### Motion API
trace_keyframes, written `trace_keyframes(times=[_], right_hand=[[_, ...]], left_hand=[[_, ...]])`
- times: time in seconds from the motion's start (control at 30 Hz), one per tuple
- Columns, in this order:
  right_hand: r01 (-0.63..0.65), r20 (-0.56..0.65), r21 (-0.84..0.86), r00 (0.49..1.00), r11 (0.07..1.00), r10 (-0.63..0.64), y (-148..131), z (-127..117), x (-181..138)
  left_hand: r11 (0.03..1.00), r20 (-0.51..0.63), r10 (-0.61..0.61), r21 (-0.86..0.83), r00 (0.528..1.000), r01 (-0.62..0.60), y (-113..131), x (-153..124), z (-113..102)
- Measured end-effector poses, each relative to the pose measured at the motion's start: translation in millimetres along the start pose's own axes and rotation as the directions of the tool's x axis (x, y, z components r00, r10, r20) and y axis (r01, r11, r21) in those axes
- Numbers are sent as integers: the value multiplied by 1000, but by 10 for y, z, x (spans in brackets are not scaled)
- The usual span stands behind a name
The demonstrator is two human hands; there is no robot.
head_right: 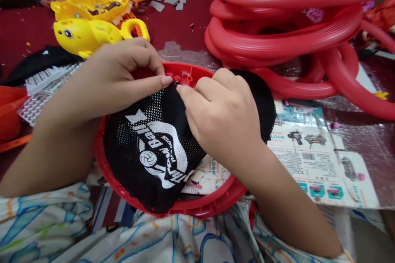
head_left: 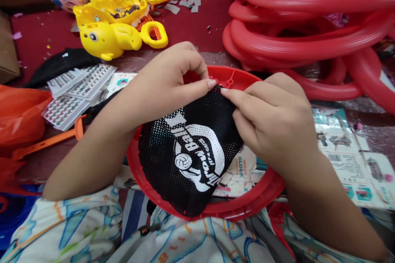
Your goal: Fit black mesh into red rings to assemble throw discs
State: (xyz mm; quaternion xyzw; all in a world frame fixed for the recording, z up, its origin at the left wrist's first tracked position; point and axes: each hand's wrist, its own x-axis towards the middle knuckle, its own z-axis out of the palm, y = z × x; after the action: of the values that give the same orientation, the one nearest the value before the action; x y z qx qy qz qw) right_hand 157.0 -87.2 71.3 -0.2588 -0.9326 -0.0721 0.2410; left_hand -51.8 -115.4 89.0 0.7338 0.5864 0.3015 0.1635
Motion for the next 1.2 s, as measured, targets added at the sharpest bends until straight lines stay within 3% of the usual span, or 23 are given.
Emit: trace_keyframes(times=[0.4,0.67,0.83,1.0,1.2], right_hand=[[0,66,-23,998,1000,1,2,24,5],[-88,176,164,983,982,58,16,-139,-17],[-220,122,198,973,955,198,25,-189,-12],[-374,43,245,926,894,376,5,-152,-30],[-331,35,235,943,914,332,18,-125,-28]], left_hand=[[999,-34,-19,-49,999,17,-22,6,83],[994,-19,-102,-37,995,101,-44,-7,63],[994,-17,-102,-35,995,102,-88,-13,46],[994,-5,-102,-33,995,102,-90,-23,27],[997,14,-67,-35,998,68,-75,-43,5]])
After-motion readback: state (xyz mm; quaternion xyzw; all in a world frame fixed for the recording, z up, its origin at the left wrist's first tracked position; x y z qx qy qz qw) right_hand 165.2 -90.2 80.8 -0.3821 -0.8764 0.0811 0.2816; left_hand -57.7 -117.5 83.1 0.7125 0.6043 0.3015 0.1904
